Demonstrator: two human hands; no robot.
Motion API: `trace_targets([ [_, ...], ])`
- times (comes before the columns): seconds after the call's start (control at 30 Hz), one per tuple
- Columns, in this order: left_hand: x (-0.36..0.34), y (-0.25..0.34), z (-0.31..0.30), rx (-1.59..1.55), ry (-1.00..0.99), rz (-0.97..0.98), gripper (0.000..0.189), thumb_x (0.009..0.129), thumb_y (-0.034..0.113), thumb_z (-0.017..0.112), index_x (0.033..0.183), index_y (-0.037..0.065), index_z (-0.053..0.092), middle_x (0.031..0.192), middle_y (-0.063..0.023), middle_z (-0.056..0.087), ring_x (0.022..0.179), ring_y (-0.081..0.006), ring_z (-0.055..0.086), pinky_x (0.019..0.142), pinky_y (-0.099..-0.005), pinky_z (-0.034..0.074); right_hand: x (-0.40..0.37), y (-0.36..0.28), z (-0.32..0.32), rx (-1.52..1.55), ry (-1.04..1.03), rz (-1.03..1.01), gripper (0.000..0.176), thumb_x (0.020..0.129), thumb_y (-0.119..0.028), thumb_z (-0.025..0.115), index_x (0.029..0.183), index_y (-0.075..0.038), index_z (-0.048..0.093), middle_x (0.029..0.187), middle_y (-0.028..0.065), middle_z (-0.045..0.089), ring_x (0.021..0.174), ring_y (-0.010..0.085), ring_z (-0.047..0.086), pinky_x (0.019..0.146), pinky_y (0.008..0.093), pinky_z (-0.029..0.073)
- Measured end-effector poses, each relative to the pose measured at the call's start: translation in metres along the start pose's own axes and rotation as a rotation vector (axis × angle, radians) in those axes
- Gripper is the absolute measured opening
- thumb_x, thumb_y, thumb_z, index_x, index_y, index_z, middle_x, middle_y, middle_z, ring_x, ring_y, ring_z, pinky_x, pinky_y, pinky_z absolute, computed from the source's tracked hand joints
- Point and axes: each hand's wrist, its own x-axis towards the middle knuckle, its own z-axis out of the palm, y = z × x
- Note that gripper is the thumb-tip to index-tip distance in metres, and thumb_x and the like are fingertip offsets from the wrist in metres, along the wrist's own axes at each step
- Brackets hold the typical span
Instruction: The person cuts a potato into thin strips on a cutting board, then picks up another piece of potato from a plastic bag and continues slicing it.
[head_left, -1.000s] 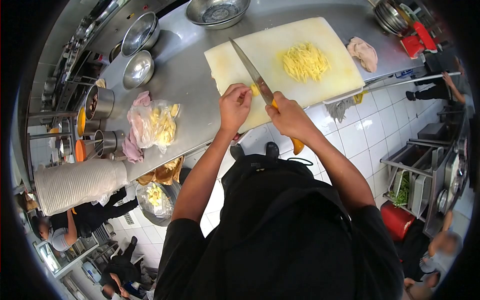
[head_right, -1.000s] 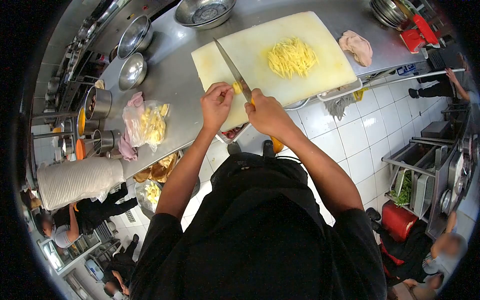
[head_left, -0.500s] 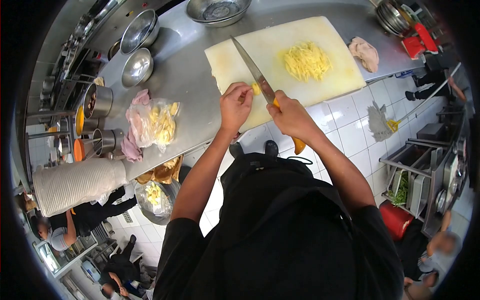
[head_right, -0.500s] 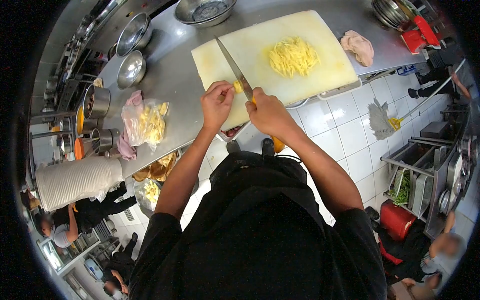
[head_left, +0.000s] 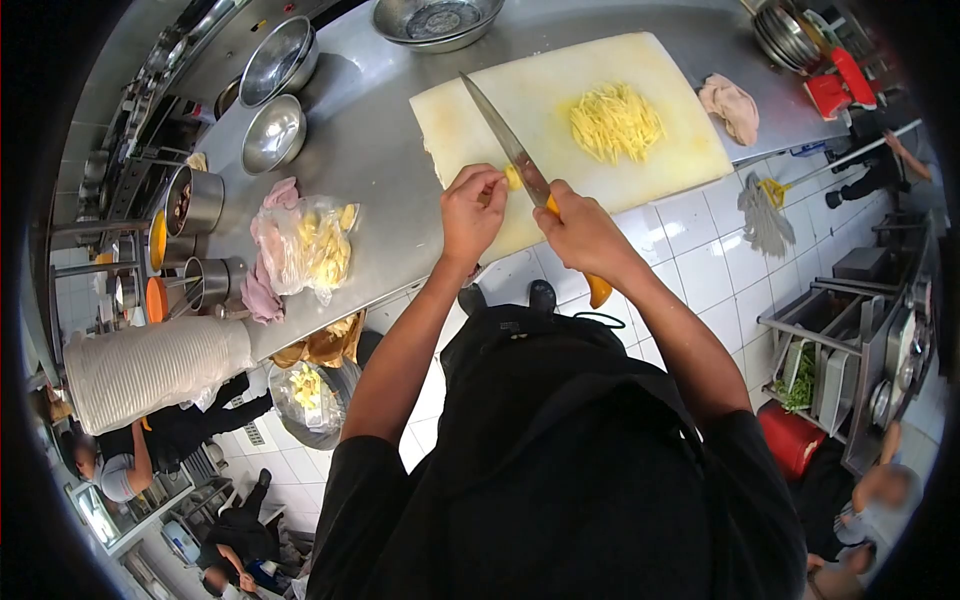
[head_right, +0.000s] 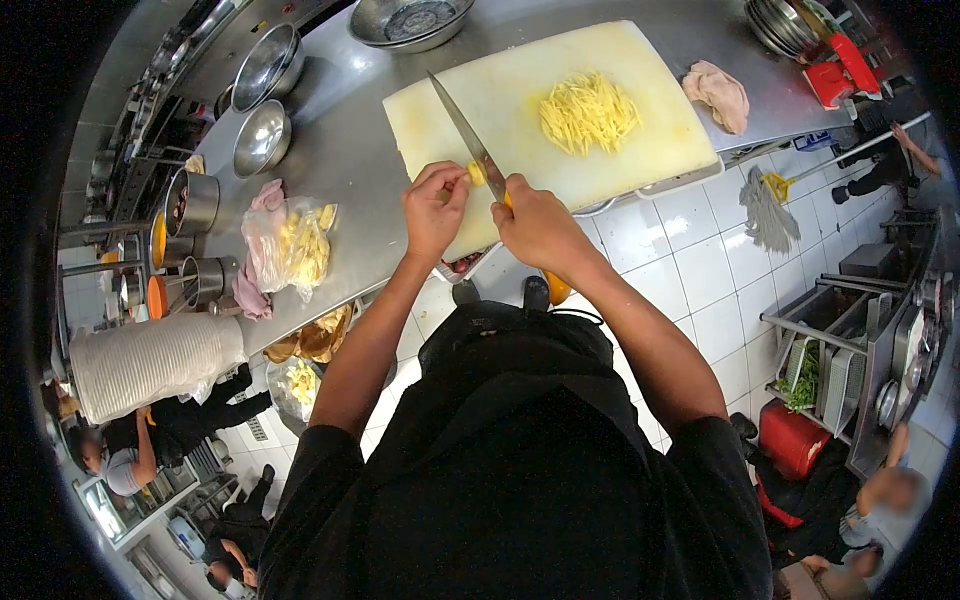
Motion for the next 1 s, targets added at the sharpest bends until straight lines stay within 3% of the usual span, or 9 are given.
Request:
trace_targets([
  [1.0,0.0,0.0,0.001,-0.001,-0.001,-0.003,0.006,0.089,-0.002,0.074,0.095,-0.004,0.074,0.098,-0.0096,0.074,0.075,-0.0156,0.07,0.072,-0.0282,0.058,0.0,-0.001,0.005,-0.045,0.061,-0.089,0.028,0.102,-0.02,0.056,0.11,0.006,0.049,0.083,0.0354,0.067,0.086,0.0554,0.066,0.082,0.0607,0.05],
])
